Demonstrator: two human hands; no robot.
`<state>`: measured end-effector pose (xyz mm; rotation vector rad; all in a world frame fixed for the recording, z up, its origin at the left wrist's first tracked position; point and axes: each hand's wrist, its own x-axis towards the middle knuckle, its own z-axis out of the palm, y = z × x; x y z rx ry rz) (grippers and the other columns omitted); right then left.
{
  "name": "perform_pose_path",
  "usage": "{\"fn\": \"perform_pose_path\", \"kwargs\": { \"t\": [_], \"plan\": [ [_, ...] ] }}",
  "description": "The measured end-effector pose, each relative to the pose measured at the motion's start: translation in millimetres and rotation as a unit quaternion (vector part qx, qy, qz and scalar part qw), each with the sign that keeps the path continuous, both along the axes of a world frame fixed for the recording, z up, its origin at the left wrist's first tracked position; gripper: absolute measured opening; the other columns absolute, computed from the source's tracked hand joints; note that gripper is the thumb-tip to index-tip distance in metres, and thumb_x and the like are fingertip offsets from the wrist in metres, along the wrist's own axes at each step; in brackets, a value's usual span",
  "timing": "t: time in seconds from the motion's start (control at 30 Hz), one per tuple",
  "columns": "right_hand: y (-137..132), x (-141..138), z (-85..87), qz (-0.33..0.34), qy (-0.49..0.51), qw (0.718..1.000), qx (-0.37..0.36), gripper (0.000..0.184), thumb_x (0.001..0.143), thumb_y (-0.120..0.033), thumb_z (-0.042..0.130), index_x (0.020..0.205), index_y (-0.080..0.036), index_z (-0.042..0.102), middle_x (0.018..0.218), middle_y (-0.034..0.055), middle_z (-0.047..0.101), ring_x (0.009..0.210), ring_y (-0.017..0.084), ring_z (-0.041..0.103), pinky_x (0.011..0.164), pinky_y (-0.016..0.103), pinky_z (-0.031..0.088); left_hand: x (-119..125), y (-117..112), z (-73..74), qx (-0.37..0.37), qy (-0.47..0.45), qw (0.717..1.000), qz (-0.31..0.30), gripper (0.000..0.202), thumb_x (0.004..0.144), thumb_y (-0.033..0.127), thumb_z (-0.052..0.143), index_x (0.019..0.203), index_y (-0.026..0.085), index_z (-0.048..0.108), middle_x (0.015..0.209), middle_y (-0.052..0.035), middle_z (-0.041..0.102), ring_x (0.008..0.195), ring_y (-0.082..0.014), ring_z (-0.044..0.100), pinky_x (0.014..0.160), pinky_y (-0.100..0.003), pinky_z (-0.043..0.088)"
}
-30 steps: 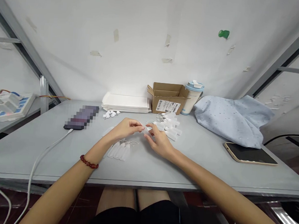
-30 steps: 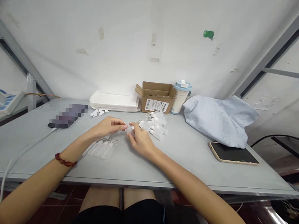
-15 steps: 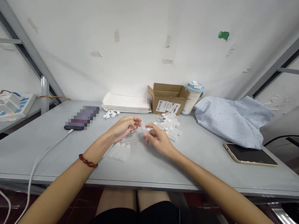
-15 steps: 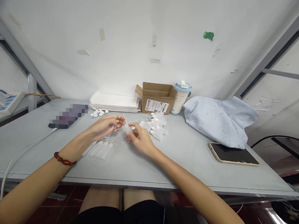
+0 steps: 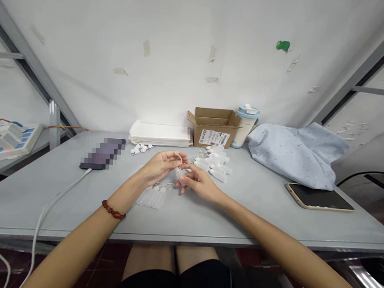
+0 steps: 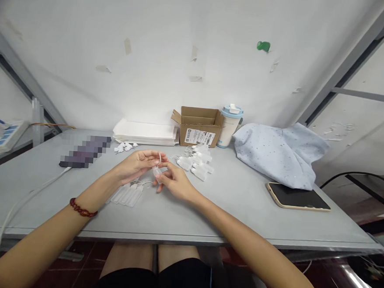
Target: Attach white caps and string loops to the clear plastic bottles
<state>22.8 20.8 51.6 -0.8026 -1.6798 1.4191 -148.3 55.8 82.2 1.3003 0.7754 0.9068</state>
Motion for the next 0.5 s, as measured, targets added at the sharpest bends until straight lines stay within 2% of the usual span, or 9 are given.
{"fn": "perform_pose_path", "kwargs": {
  "t": [0.1, 0.2, 0.3, 0.4, 0.5],
  "plan": [
    [1, 0, -0.3, 0.001, 0.010, 1.000, -0.003, 0.032, 0.082, -0.036, 0.058, 0.106, -0.017, 0.047, 0.073, 0.0019, 0.066, 0.055, 0.012, 0.061, 0.067, 0.031, 0.048, -1, -3, 1.3, 0.021, 0.043, 0.998, -0.046, 0.031, 0.073, 0.031, 0.069, 0.100, 0.016, 0.066, 0.108, -0.0107, 0.065, 0.096, -0.0227, 0.059, 0.079, -0.034, 0.047],
    [1, 1, -0.1, -0.001, 0.020, 1.000, -0.007, 0.032, 0.081, -0.037, 0.059, 0.104, -0.017, 0.048, 0.073, 0.0020, 0.066, 0.055, 0.012, 0.062, 0.067, 0.031, 0.048, -1, -5, 4.7, 0.037, 0.070, 0.996, -0.052, 0.030, 0.075, 0.031, 0.067, 0.099, 0.015, 0.066, 0.112, -0.0117, 0.064, 0.095, -0.0231, 0.060, 0.080, -0.036, 0.047],
    [1, 2, 0.7, -0.009, 0.027, 1.000, -0.014, 0.032, 0.081, -0.038, 0.059, 0.103, -0.018, 0.048, 0.072, 0.0008, 0.066, 0.055, 0.012, 0.061, 0.067, 0.031, 0.048, -1, -6, 8.7, 0.033, 0.059, 0.997, -0.047, 0.014, 0.076, 0.026, 0.062, 0.079, 0.014, 0.069, 0.121, -0.0115, 0.060, 0.104, -0.0243, 0.058, 0.090, -0.037, 0.044],
    [1, 2, 1.3, -0.016, 0.024, 0.999, -0.022, 0.031, 0.080, -0.038, 0.060, 0.102, -0.019, 0.049, 0.072, 0.0001, 0.066, 0.055, 0.012, 0.061, 0.068, 0.031, 0.047, -1, -6, 10.7, 0.024, 0.033, 0.998, -0.040, 0.015, 0.076, 0.021, 0.058, 0.067, 0.014, 0.067, 0.126, -0.0104, 0.057, 0.114, -0.0257, 0.052, 0.097, -0.037, 0.041],
    [2, 2, 0.8, -0.021, 0.027, 0.999, -0.024, 0.030, 0.080, -0.038, 0.060, 0.102, -0.019, 0.049, 0.070, -0.0005, 0.066, 0.054, 0.012, 0.060, 0.067, 0.031, 0.047, -3, -5, 9.4, 0.029, 0.034, 0.998, -0.049, 0.014, 0.078, 0.022, 0.059, 0.083, 0.015, 0.070, 0.128, -0.0100, 0.056, 0.117, -0.0254, 0.051, 0.099, -0.039, 0.039]
  ]
}}
